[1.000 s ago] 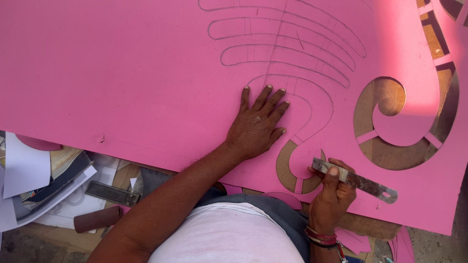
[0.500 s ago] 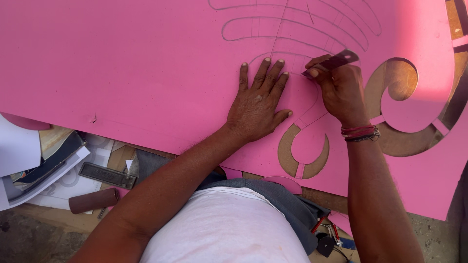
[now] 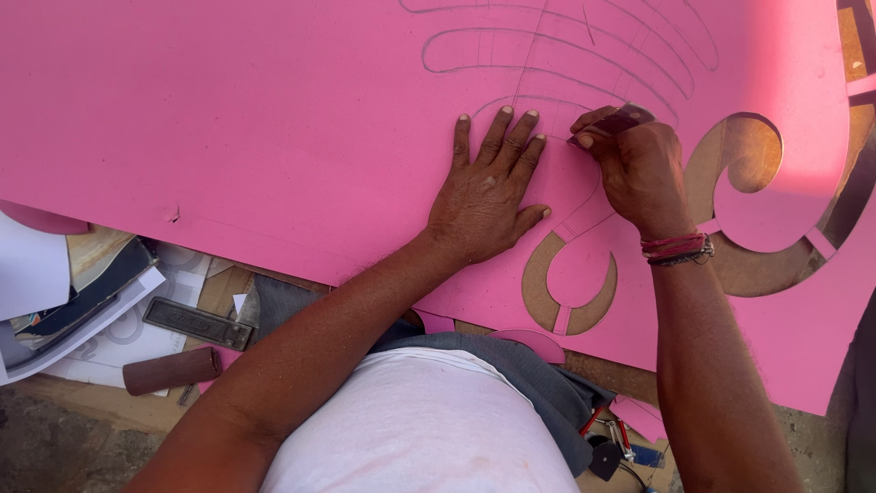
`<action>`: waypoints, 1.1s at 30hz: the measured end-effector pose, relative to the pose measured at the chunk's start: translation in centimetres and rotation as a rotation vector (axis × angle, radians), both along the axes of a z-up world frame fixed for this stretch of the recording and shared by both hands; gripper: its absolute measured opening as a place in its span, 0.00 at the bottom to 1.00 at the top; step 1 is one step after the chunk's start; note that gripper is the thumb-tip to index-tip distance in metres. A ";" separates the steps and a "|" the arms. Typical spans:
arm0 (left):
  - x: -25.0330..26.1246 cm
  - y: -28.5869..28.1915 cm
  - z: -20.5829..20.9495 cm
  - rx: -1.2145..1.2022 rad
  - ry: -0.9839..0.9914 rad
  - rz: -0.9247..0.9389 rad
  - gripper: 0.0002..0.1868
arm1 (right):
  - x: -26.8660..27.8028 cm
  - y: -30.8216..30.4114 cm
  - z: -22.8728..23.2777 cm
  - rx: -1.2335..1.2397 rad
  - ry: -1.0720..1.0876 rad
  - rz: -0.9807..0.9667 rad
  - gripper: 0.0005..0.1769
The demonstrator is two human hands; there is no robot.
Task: The person uses a small blade tool to cut intricate decorative shapes out of a pink foam sheet.
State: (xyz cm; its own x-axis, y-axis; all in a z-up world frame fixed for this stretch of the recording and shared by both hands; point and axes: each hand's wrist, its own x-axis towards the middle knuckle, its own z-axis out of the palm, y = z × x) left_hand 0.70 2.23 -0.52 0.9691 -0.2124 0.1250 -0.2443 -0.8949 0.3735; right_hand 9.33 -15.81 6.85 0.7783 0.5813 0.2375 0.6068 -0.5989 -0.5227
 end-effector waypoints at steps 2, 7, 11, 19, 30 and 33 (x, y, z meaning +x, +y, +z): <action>0.1 0.0 0.1 -0.011 -0.006 0.003 0.48 | -0.1 0.3 0.7 -0.097 -0.072 0.058 0.04; 1.5 0.0 0.5 -0.006 0.056 0.006 0.51 | 1.3 1.1 2.2 -0.375 -0.076 0.125 0.06; 2.5 -0.1 0.4 -0.024 0.042 0.009 0.52 | 2.1 1.1 2.2 -0.465 0.004 0.074 0.08; 2.4 0.0 0.1 -0.038 0.020 0.013 0.52 | 2.1 1.0 2.1 -0.500 0.074 0.012 0.10; 2.3 0.0 0.7 -0.024 0.054 0.014 0.50 | 2.1 0.6 2.1 -0.526 0.136 -0.081 0.10; 2.3 0.1 0.8 -0.025 0.054 0.015 0.51 | 1.9 0.1 2.1 -0.471 0.137 -0.093 0.09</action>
State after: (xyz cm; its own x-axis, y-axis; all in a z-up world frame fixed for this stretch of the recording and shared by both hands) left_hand 2.98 2.28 0.33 0.9777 -0.1952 0.0780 -0.2100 -0.8884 0.4083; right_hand 11.25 -15.69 8.97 0.8377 0.5274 -0.1419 0.4843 -0.8374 -0.2533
